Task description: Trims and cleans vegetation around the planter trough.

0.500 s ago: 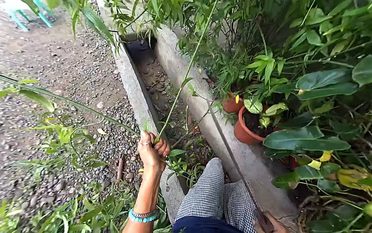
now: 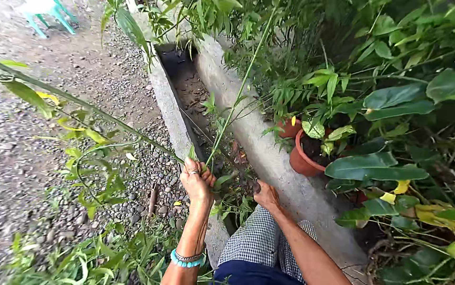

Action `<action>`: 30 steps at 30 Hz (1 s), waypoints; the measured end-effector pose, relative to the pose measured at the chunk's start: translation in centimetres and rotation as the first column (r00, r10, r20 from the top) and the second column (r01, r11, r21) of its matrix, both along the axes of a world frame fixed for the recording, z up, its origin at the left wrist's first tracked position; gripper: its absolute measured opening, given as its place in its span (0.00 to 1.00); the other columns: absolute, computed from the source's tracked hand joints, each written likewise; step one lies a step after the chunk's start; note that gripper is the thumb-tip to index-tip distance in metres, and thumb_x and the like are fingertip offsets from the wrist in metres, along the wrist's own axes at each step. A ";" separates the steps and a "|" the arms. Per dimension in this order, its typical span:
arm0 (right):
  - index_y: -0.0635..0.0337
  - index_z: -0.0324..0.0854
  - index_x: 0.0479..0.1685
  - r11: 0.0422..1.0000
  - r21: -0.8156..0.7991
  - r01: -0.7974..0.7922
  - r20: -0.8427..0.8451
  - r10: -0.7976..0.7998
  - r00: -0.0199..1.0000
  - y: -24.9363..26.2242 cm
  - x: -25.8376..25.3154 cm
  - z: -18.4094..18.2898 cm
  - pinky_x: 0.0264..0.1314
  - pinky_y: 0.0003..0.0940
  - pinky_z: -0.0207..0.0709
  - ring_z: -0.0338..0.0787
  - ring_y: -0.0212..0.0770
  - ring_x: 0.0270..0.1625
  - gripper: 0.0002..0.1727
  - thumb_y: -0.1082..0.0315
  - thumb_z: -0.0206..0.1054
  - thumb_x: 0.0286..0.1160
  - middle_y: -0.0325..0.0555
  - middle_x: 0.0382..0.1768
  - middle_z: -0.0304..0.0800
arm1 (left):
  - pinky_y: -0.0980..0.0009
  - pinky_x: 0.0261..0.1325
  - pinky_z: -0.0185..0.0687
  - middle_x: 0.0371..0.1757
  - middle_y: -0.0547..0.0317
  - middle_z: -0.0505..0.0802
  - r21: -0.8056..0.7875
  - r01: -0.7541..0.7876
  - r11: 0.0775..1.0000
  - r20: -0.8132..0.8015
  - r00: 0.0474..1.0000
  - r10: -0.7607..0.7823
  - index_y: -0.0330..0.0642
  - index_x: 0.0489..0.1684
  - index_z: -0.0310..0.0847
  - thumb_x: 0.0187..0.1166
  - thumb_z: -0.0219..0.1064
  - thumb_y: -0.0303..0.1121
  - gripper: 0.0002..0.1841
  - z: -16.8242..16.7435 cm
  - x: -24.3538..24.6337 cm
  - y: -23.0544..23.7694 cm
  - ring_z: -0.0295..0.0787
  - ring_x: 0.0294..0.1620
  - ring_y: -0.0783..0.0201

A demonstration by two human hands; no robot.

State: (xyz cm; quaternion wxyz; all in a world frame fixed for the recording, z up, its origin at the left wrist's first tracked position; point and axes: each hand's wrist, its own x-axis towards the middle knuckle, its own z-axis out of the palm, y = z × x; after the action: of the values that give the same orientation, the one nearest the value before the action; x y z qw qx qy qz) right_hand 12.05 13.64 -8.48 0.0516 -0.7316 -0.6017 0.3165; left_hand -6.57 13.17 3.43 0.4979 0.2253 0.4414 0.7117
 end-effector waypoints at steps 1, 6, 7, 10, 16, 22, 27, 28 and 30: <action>0.65 0.80 0.68 1.000 -0.003 -0.016 -0.001 0.016 1.000 0.7 -0.5 0.0 0.67 0.65 0.76 0.88 0.66 0.64 0.22 0.66 0.64 0.77 0.68 0.57 0.90 | 0.83 0.10 0.59 0.05 0.74 0.65 0.003 -0.013 1.000 -0.011 1.000 0.013 0.50 0.18 0.62 0.96 0.33 0.40 0.26 -0.1 0.0 0.2 0.58 0.03 0.79; 0.65 0.81 0.69 1.000 0.017 -0.022 -0.113 0.024 0.993 3.1 -3.2 -0.2 0.73 0.63 0.74 0.87 0.64 0.68 0.22 0.66 0.66 0.78 0.68 0.62 0.88 | 0.83 0.10 0.59 0.05 0.74 0.65 0.034 -0.005 0.999 -0.075 0.997 0.007 0.51 0.18 0.62 0.95 0.32 0.38 0.26 -0.6 0.3 0.8 0.58 0.03 0.79; 0.66 0.81 0.70 1.000 0.006 -0.015 -0.153 0.016 0.988 3.5 -4.0 -0.1 0.73 0.63 0.74 0.86 0.64 0.69 0.23 0.67 0.68 0.77 0.68 0.62 0.88 | 0.82 0.11 0.60 0.05 0.74 0.66 0.029 0.021 0.999 -0.105 0.994 -0.018 0.52 0.18 0.62 0.95 0.32 0.39 0.26 -0.7 0.5 0.5 0.59 0.04 0.79; 0.68 0.81 0.69 0.998 -0.062 0.021 -0.277 -0.038 0.960 5.6 -7.0 1.5 0.71 0.64 0.75 0.86 0.64 0.67 0.23 0.69 0.70 0.75 0.69 0.62 0.87 | 0.80 0.13 0.63 0.07 0.74 0.69 -0.060 0.076 0.995 -0.179 0.980 -0.086 0.50 0.19 0.64 0.93 0.36 0.38 0.23 -3.4 1.9 -1.7 0.61 0.06 0.78; 0.63 0.80 0.74 0.998 0.044 0.037 -0.235 -0.026 0.972 6.6 -7.9 0.0 0.74 0.63 0.74 0.85 0.63 0.71 0.25 0.69 0.68 0.76 0.66 0.65 0.87 | 0.83 0.10 0.59 0.03 0.75 0.66 -0.026 0.002 1.000 -0.071 0.997 -0.004 0.53 0.15 0.62 0.95 0.29 0.39 0.28 -2.1 -3.9 -1.2 0.60 0.03 0.80; 0.64 0.80 0.71 0.994 0.079 -0.070 -0.060 0.075 0.995 3.6 -5.9 -3.9 0.67 0.64 0.78 0.90 0.66 0.62 0.23 0.67 0.64 0.76 0.68 0.54 0.91 | 0.84 0.09 0.57 0.04 0.73 0.65 -0.030 0.012 0.999 -0.005 1.000 -0.012 0.52 0.17 0.62 0.96 0.31 0.41 0.28 -1.7 -6.0 0.6 0.57 0.03 0.79; 0.65 0.77 0.76 1.000 0.026 0.014 -0.120 -0.011 0.993 2.1 -7.2 -5.0 0.70 0.61 0.77 0.90 0.64 0.63 0.26 0.66 0.64 0.78 0.68 0.57 0.91 | 0.83 0.10 0.61 0.04 0.74 0.65 -0.004 0.046 0.999 -0.009 0.999 -0.046 0.53 0.16 0.62 0.96 0.31 0.42 0.28 -1.6 -6.2 1.4 0.59 0.03 0.78; 0.65 0.77 0.76 0.998 0.038 0.048 -0.157 -0.042 0.987 2.3 -7.7 -5.3 0.70 0.61 0.77 0.90 0.64 0.63 0.27 0.66 0.65 0.78 0.68 0.57 0.91 | 0.83 0.10 0.61 0.04 0.74 0.65 0.008 0.051 0.999 -0.013 0.999 -0.051 0.53 0.15 0.62 0.96 0.30 0.42 0.29 -1.4 -6.1 1.6 0.59 0.03 0.79; 0.66 0.78 0.75 0.993 0.067 0.100 -0.212 -0.084 0.974 2.1 -8.3 -6.1 0.68 0.61 0.78 0.91 0.64 0.61 0.26 0.66 0.66 0.77 0.68 0.55 0.92 | 0.83 0.10 0.62 0.04 0.74 0.66 0.023 0.063 0.998 -0.019 0.998 -0.063 0.53 0.14 0.61 0.95 0.30 0.40 0.29 -1.0 -5.8 2.0 0.59 0.03 0.79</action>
State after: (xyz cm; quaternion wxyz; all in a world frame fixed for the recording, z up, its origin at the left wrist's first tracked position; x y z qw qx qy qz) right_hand 3.73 15.76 -14.63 0.1573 -0.7187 -0.5702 0.3655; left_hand -12.37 15.17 2.45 0.5135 0.2513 0.4303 0.6986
